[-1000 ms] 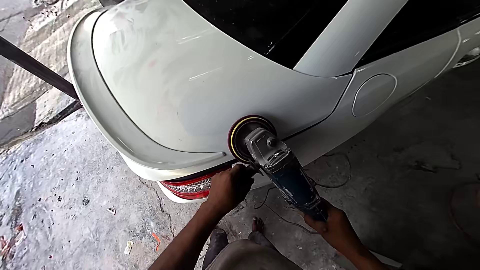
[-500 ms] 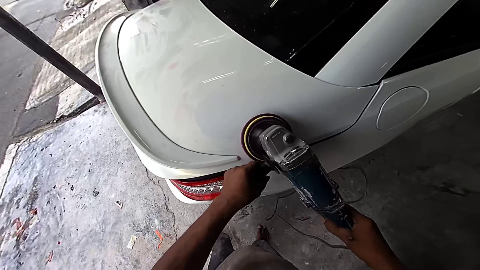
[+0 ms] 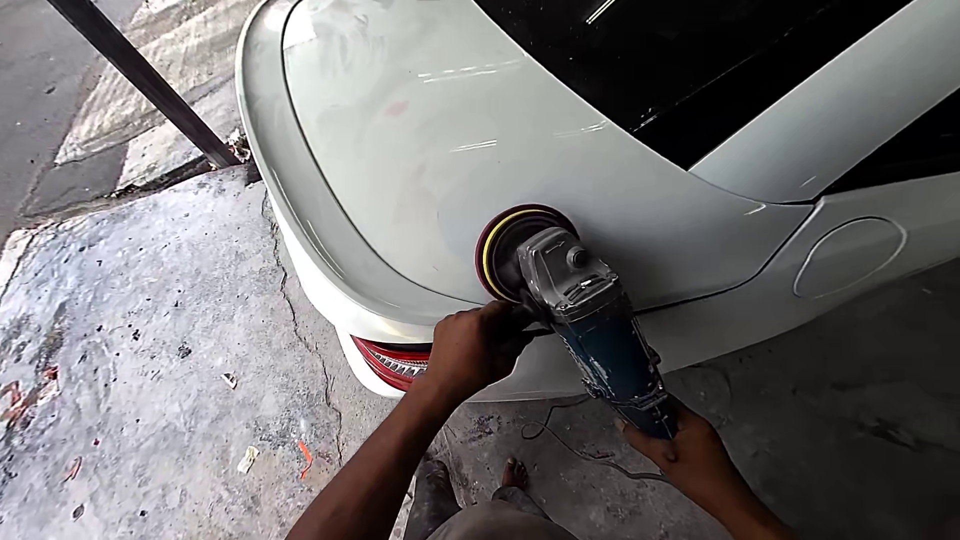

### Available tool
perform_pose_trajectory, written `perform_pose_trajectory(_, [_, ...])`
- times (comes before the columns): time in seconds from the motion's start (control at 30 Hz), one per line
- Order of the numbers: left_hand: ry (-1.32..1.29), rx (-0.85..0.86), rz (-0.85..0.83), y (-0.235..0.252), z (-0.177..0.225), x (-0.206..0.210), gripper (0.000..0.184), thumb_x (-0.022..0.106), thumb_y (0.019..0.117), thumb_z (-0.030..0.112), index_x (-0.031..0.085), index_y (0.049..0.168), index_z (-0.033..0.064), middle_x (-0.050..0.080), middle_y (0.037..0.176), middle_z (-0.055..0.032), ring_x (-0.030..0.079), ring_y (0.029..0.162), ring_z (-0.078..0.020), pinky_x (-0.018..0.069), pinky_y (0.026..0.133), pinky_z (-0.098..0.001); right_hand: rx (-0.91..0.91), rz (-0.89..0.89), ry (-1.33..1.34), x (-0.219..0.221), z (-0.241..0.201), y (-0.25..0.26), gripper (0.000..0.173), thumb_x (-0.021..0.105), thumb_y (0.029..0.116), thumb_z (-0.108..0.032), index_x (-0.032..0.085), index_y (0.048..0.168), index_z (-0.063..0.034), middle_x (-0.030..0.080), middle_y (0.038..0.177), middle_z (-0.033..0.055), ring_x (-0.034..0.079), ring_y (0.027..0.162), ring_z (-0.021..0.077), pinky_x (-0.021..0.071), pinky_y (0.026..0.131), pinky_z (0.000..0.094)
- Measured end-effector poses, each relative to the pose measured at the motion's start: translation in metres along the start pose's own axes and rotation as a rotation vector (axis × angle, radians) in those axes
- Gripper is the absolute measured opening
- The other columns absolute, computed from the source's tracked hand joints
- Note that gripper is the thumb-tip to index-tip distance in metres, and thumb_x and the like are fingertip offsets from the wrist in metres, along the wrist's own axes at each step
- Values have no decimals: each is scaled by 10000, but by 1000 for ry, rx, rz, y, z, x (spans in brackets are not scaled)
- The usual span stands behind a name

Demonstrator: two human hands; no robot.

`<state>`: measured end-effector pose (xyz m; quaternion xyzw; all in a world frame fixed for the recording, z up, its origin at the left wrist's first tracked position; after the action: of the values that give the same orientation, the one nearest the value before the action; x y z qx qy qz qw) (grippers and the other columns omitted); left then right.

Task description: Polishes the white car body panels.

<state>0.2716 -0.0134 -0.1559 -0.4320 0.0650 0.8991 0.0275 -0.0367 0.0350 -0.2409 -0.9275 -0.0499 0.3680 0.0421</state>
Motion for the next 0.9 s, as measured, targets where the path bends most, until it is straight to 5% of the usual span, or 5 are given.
perform_pose_trajectory(0.17, [-79, -55, 97, -23, -59, -47, 405, 672, 940, 568, 734, 1092, 198, 691, 750, 49, 651, 646, -112, 571, 616, -430, -112, -13, -136, 33, -61, 8, 521, 728, 754, -423, 693, 1114, -48, 731, 858, 57, 711, 765, 127, 599, 704, 377])
perform_pose_trajectory(0.4, [-191, -70, 247, -19, -112, -97, 385, 671, 944, 544, 740, 1107, 202, 686, 756, 72, 616, 602, -63, 550, 565, -354, -155, -52, -266, 49, -134, 37, 412, 733, 767, -404, 674, 999, -69, 657, 730, 58, 669, 673, 204, 553, 616, 463])
perform_pose_trajectory(0.6, [-138, -47, 174, 4, -51, -54, 376, 681, 942, 539, 747, 1048, 183, 685, 745, 32, 643, 636, -134, 556, 595, -450, -17, -54, -152, 8, -65, 25, 581, 747, 751, -435, 680, 1173, -42, 736, 937, 94, 723, 855, 194, 594, 782, 466])
perform_pose_trajectory(0.77, [-124, 96, 40, 19, 25, 18, 355, 703, 942, 486, 730, 981, 134, 687, 748, -3, 681, 680, -167, 580, 620, -452, 256, -42, 105, -27, 27, -18, 585, 786, 705, -285, 632, 1190, 5, 713, 918, 88, 690, 664, 157, 610, 621, 376])
perform_pose_trajectory(0.9, [-94, 137, 29, 15, 27, 27, 364, 686, 947, 500, 723, 974, 139, 671, 743, 4, 666, 660, -154, 563, 585, -420, 253, -2, 147, -13, 37, -27, 549, 784, 698, -294, 645, 1151, -16, 720, 884, 49, 691, 644, 114, 612, 602, 319])
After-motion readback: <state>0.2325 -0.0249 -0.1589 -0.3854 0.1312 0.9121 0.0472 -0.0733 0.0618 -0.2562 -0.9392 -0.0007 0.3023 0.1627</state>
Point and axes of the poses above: each hand's wrist, its own y-axis towards the middle knuckle, its own x-axis out of the palm, z = x × y, the point moved 7 cm from there along y, towards the middle knuckle
